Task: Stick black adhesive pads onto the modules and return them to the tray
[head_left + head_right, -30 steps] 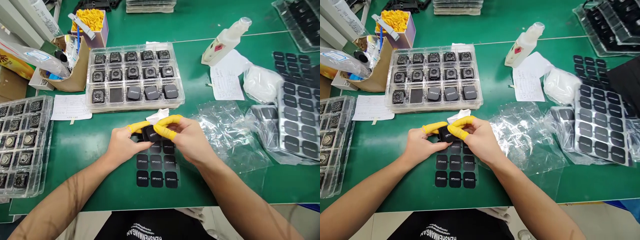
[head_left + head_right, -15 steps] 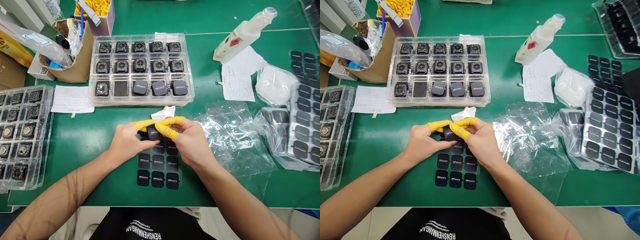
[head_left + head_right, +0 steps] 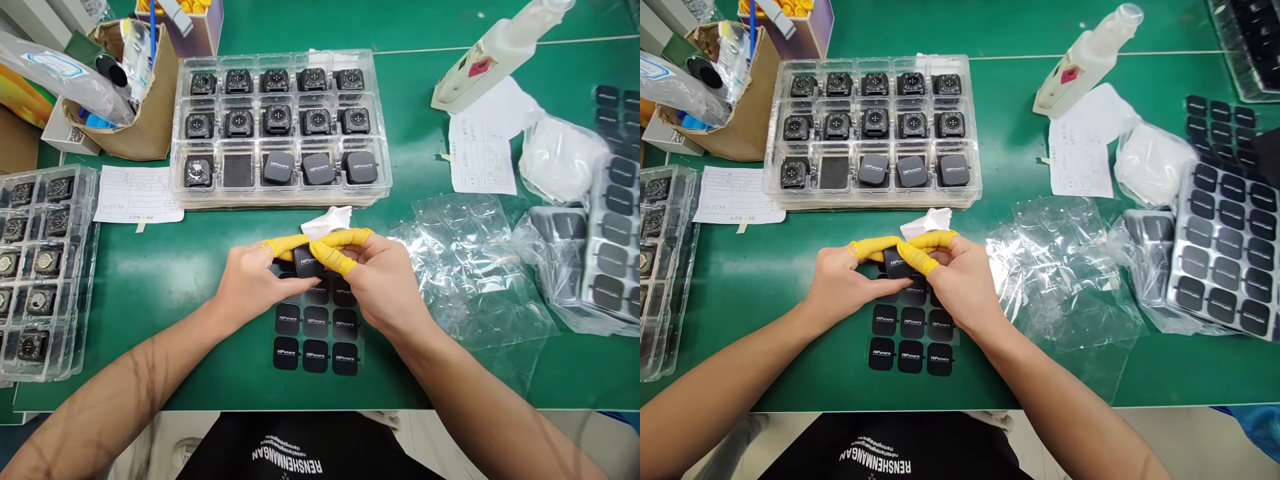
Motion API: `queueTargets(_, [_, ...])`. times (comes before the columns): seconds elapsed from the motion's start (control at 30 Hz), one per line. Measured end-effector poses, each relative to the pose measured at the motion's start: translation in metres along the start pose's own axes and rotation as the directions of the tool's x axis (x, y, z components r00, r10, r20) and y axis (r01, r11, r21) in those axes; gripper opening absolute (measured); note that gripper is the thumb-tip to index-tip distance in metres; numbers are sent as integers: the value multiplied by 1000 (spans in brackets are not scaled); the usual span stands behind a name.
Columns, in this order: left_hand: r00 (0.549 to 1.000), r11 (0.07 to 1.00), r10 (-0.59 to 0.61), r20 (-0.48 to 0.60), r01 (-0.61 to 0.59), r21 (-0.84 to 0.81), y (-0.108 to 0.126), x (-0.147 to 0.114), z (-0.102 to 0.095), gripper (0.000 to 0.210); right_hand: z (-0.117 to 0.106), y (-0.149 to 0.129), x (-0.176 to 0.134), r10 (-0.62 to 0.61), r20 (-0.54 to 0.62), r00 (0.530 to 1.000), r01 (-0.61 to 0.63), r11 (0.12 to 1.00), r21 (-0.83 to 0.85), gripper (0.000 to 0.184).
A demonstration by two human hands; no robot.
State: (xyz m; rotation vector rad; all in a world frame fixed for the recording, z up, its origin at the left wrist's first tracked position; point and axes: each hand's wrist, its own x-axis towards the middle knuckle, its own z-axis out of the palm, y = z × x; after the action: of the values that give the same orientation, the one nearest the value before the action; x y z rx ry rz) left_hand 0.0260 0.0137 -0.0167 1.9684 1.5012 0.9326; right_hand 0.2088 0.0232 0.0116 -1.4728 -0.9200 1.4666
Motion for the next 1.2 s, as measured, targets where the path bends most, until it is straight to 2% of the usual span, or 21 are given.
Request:
queueTargets(0.13, [1000, 1000, 29, -1, -29, -10, 0, 1, -1, 55, 0, 0, -1, 1, 6, 1000, -1, 1000, -10, 40])
queueTargets(0.3, [1000, 1000, -17, 13, 17, 9, 1, 0, -1, 48, -1, 2, -1, -2, 19, 1000, 2, 999, -34, 40])
queueTargets(0.47, [1000, 1000, -14, -9, 14, 11, 0, 0, 1, 48, -1, 6, -2, -25, 26, 999, 26, 999, -46, 35])
queueTargets(0.57, [1000, 1000, -10, -1, 10, -14, 0, -1, 1, 49, -3, 4, -4, -49, 22, 999, 51, 991, -120, 37])
queueTargets(0.63, [1000, 1000, -12, 5, 12, -28, 0, 0, 0, 49, -6, 1, -4, -61, 5, 998, 60, 979, -196, 48])
queueTargets(0.7, [1000, 999, -16, 11, 16, -41, 1, 0, -1, 50, -9, -1, -3, -47, 21, 999, 51, 972, -228, 68])
queueTargets(0.8, [999, 997, 5, 39, -2, -82, 2, 1, -3, 49, -10, -1, 2, 22, 177, 984, 14, 980, -198, 90])
queueTargets(0.87, [999, 994, 22, 46, -17, -106, 2, 2, -4, 48, -9, 1, 5, 38, 223, 974, 7, 980, -197, 81])
queueTargets(0.93, [999, 992, 26, 41, -21, -122, 2, 4, -4, 48, -8, 3, 8, 7, 170, 985, 28, 979, -202, 58])
queueTargets(0.97, [999, 991, 27, 39, -22, -133, 2, 4, -4, 49, -8, 3, 9, -14, 157, 987, 45, 980, -195, 53])
queueTargets(1.1, [997, 988, 37, 64, -27, -152, 2, 6, -4, 46, -8, 3, 9, -38, 282, 959, 93, 978, -184, 64])
queueTargets(1.2, [995, 992, -1, 99, 14, -129, 1, 5, -3, 48, -7, 5, 5, -25, 241, 970, 83, 969, -234, 49])
